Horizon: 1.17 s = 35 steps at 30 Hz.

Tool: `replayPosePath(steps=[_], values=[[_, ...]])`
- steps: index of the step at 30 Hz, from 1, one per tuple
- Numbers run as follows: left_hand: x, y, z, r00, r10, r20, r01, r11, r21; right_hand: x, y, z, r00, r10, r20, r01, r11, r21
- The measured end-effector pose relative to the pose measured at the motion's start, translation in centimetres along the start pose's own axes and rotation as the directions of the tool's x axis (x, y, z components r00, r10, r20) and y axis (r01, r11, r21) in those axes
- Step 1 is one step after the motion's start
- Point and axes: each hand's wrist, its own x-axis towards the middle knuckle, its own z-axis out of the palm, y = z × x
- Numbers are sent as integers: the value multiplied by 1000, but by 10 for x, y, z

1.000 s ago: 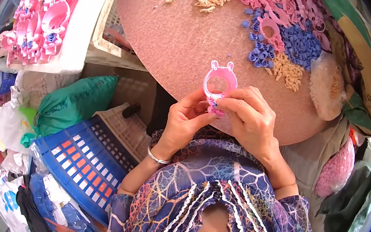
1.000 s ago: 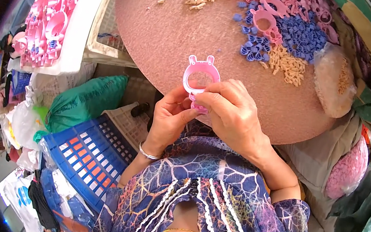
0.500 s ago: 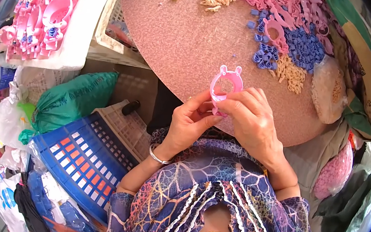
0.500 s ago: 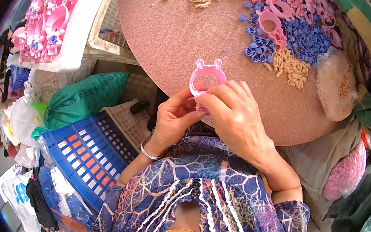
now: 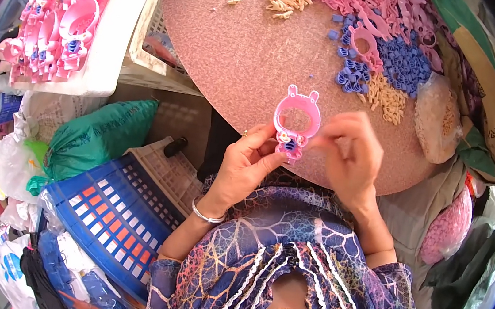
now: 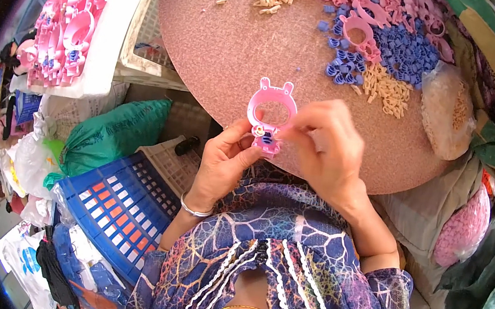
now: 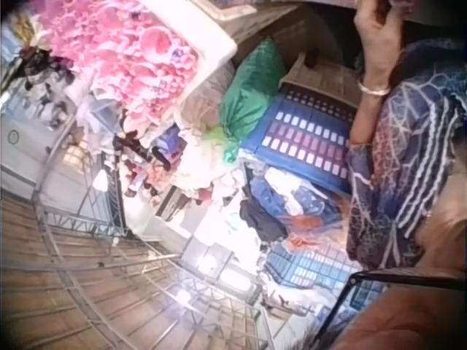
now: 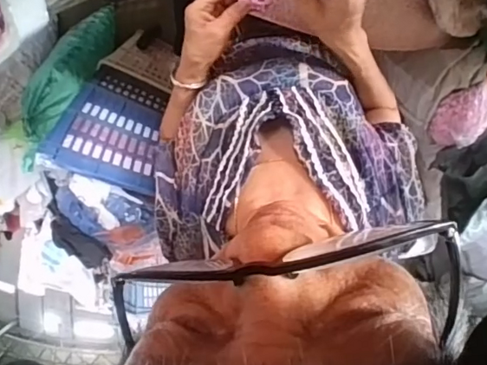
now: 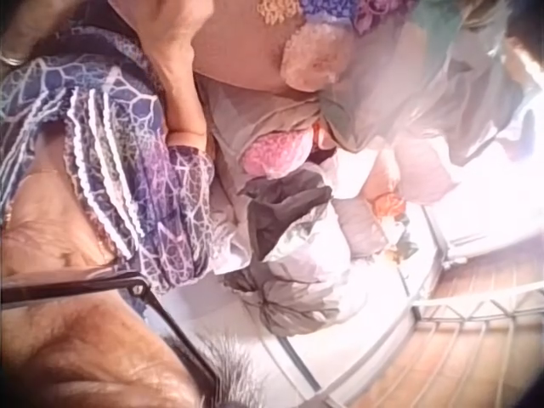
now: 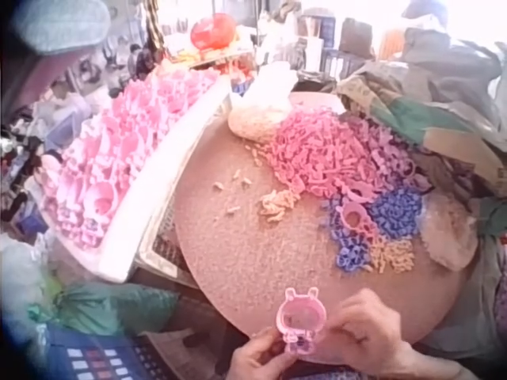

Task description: The recorder is manually assembling small plastic toy components by inserting blue pieces into pink frames at a workshop table.

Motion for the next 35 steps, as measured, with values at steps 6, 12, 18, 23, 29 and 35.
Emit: replayPosePath(steps=[6, 12, 18, 23, 29, 35], values=[[3, 13, 2, 999, 18, -41, -20, 999, -37, 8, 7, -3, 799, 540, 266, -602, 716, 354], [2, 8, -1, 994, 52, -98, -59, 996, -73, 8, -1, 5, 725, 596, 344, -687, 590, 425], [3, 4, 2, 987, 87, -135, -87, 996, 5, 7, 0, 8, 965, -226, 135, 252, 942, -220], [2, 9, 4, 993, 73, -97, -71, 997, 32, 14, -1, 8, 927, -268, 260, 319, 931, -176], [2, 16, -2, 997, -63, -44, 57, 990, -128, 25, 2, -4, 900, -331, 283, 355, 934, -37], [4, 16, -3, 993, -116, 10, 115, 967, -227, 26, 4, -9, 892, -312, 328, 313, 948, 52]])
